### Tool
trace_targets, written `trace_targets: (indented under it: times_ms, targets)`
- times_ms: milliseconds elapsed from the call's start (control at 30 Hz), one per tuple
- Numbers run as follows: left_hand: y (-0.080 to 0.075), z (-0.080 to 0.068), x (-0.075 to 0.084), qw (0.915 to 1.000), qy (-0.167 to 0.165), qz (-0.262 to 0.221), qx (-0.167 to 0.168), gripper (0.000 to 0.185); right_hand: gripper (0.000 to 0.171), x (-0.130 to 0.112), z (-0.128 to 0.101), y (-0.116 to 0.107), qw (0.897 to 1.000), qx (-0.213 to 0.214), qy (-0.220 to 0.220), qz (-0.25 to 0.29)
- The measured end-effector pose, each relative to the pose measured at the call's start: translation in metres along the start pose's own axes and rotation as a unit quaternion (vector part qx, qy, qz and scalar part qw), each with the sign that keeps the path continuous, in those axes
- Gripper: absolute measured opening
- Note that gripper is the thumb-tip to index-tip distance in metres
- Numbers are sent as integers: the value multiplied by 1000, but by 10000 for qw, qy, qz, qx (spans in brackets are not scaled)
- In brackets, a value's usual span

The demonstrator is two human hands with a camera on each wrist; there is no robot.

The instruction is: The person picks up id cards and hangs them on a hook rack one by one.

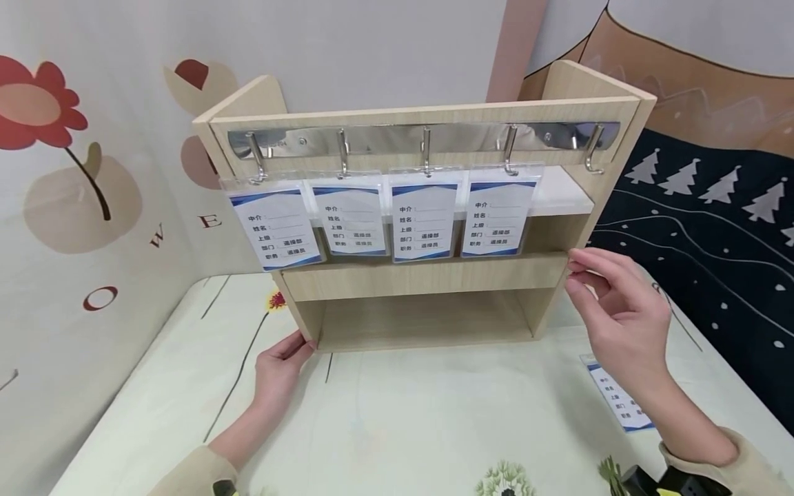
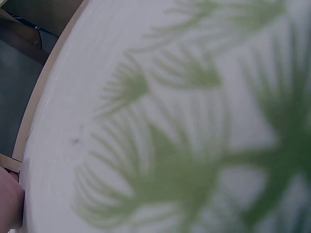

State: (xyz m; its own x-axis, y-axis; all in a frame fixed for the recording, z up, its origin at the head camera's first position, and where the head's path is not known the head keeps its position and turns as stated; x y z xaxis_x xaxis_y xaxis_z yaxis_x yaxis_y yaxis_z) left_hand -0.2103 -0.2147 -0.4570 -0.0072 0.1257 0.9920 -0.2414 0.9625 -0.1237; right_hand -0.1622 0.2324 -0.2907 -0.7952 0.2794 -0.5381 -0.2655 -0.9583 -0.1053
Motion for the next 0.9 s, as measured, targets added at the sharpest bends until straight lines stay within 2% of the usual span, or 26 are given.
trace_targets:
  times_ms: [133,333,467,533,667,767,900]
  targets:
    - [1,0,0,10000,-30,8,6,41,38,5,-2,-15,9999,-116,60,83]
    - [1,0,0,10000,-11,-20,48,42,49,4,3,-40,9960,-165,369,-802]
    - [0,-1,-1,9999,-97,-6,31,43,57,4,0,-53,9893,-356,595,-1283]
    - [0,-1,-1,9999,-128,15,26,43,65,5,-4,-59,9817,-434,785,-1683]
    - [1,-2,0,10000,-82,39,9,42,75,12,-18,-73,9704,-366,1189,-2072]
    - [1,-1,0,10000,-25,29,5,42,74,20,-30,-82,9626,-294,1363,-2322]
    - [1,0,0,10000,25,14,19,42,72,33,-43,-93,9577,-289,1537,-2415]
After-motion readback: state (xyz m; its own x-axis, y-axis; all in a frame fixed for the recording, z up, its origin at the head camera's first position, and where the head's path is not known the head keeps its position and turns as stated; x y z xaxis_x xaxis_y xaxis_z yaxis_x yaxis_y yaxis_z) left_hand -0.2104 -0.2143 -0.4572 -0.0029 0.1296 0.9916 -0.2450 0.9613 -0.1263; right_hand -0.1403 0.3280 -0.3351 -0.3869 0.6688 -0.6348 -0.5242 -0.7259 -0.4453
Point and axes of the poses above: each hand's wrist, its own z-axis towards the middle knuckle, its own y-axis out of the palm, x = y × z, the point moved 3 cm from there along z, towards the middle knuckle, and after that the axes turned 3 degrees about -z, right-handed, at the moved point
